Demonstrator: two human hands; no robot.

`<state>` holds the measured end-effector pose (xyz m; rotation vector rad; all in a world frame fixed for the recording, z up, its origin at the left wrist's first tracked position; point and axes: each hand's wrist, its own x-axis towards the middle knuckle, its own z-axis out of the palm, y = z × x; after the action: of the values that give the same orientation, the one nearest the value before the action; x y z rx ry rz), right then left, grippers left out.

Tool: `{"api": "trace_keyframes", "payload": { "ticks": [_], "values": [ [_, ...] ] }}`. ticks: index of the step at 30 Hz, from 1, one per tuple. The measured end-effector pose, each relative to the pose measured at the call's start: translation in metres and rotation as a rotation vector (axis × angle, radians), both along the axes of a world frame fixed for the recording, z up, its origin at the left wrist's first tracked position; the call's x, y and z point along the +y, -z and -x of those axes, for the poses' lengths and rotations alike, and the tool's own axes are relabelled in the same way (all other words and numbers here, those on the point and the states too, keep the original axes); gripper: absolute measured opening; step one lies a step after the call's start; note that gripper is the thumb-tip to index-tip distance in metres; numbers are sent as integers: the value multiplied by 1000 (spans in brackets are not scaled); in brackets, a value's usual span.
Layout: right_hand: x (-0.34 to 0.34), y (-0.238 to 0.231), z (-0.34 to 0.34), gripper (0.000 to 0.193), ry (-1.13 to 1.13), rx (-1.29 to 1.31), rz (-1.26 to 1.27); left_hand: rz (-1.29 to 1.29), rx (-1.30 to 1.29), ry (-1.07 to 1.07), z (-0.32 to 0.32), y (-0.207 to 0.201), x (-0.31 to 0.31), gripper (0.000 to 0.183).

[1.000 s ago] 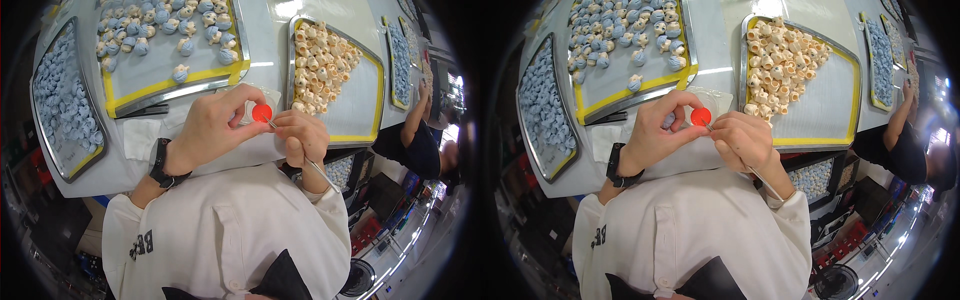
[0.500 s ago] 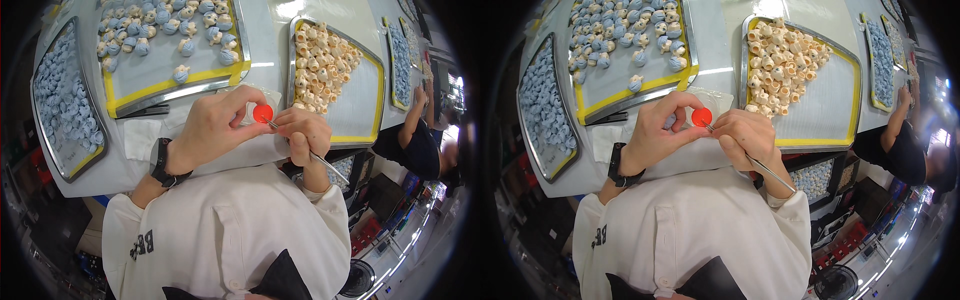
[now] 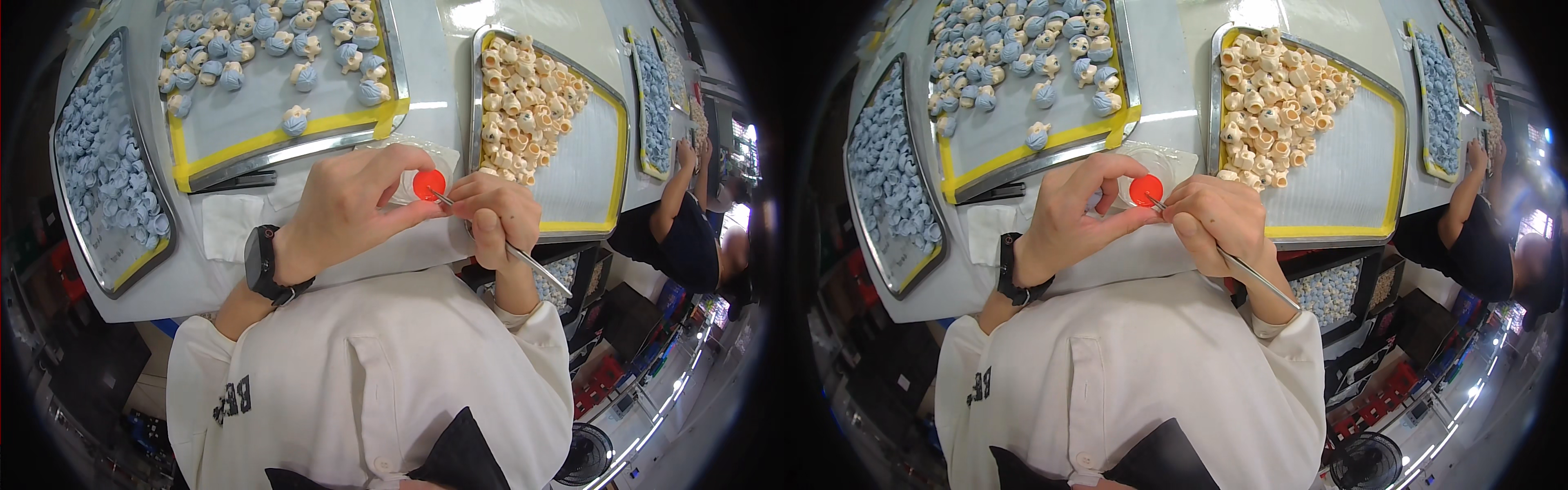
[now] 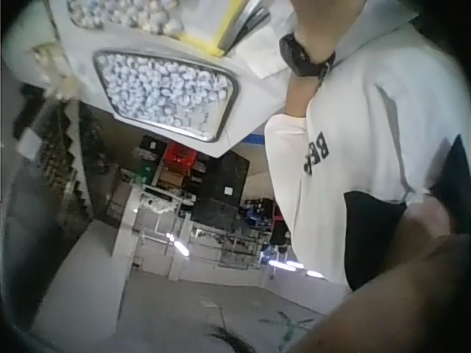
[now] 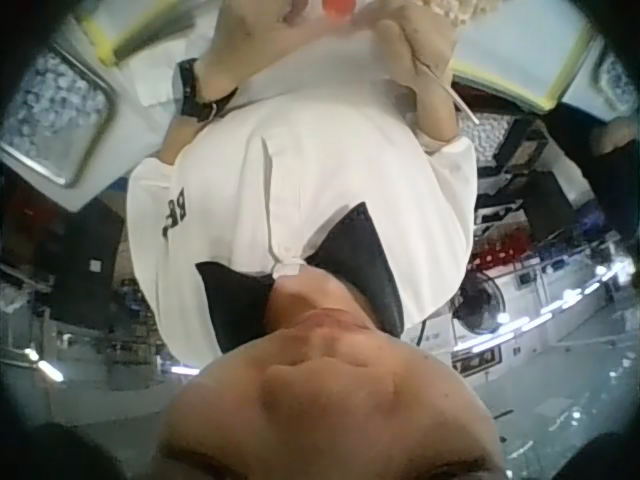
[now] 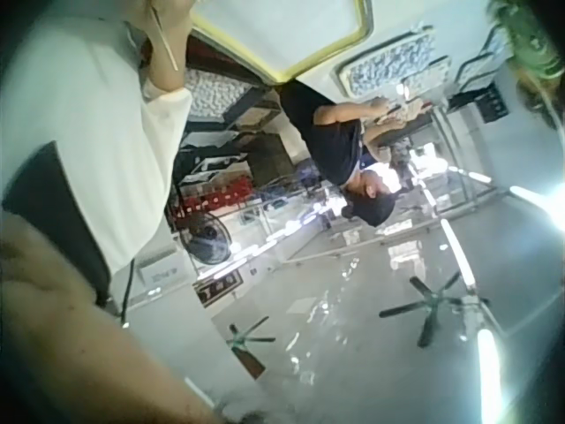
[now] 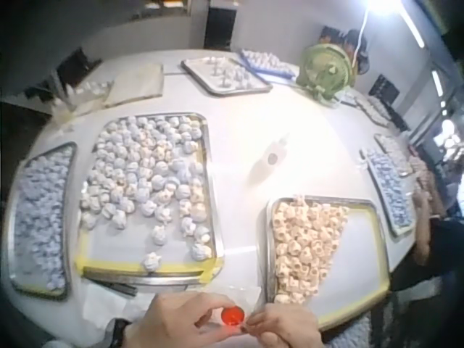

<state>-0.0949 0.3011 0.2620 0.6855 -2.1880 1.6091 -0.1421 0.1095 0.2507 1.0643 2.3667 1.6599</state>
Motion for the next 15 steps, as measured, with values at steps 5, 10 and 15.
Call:
{"api": "trace_keyframes", "payload": {
  "ticks": [5,10,15],
  "values": [
    [0,-3,1,21,-2,-4,-51,4,-50,-19,-1,-5,0,54],
    [1,-4,0,29,-1,-26,-88,30,-84,-39,-1,-9,2,60],
    [1,-4,0,29,-2,-11,-94,24,-62,-51,-1,-8,3,61]
  ]
}}
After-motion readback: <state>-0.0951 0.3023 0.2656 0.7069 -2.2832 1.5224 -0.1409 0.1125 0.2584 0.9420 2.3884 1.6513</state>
